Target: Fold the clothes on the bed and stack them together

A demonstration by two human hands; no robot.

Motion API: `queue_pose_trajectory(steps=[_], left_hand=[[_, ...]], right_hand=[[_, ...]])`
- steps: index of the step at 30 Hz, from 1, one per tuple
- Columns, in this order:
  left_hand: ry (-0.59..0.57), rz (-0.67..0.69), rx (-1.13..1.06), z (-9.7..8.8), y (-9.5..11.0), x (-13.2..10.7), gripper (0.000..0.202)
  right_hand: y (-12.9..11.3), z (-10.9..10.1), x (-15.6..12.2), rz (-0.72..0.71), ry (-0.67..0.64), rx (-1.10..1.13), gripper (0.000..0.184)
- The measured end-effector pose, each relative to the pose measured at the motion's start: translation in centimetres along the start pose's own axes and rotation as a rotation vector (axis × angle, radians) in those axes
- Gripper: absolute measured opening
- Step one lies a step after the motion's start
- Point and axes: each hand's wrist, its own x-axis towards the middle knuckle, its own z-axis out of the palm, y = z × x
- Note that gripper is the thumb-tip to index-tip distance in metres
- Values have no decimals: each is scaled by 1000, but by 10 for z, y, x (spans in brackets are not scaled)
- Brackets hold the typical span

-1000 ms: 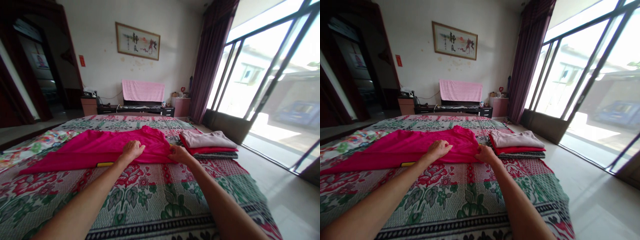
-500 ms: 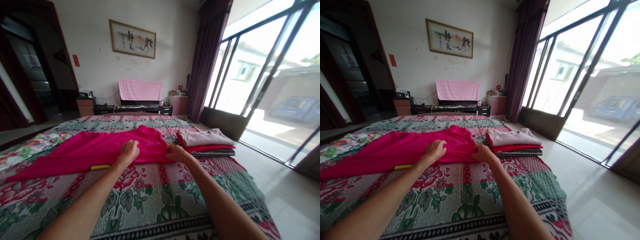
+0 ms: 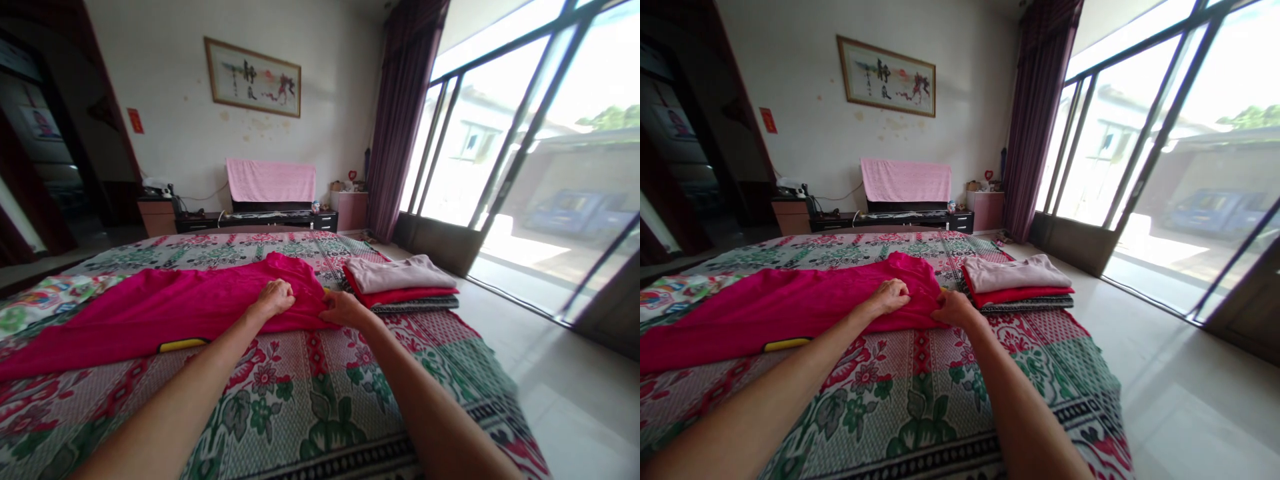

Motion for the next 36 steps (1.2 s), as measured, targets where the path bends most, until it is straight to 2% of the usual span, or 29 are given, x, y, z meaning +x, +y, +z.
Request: queue_pose_trajectory(steps=[4,8,12,15,19,21,25,27,32,36], left_hand=[[62,-11,-17,-5,8,-7,20],[135,-109,-13,-12,9,-11,24],[200,-143,-8,-15,7,-11,30],[183,-92,39,-11,7,-13,30],[104,-47,137,-9,9,-15,31],[124,-27,146,-13,8,-16,34],[183,85,107,-26,6,-19,27],[163,158,75,-28,6,-25,23],[130,249,42,-21,7,-41,22],[128,322,-23,-15,7,-48,23]], right_hand=[[0,0,-1,16,-14,21,28],[4,-3,1,8,-96,117,28],[8,-5,3,32,-167,179,38],[8,-8,1,46,-166,154,45],[9,-15,-1,128,-259,159,32],[11,-16,-1,161,-211,181,22],[11,-14,3,135,97,128,19],[9,-11,4,97,172,71,18],[2,-10,2,-17,199,-11,22],[1,-13,-1,-1,140,-43,21]])
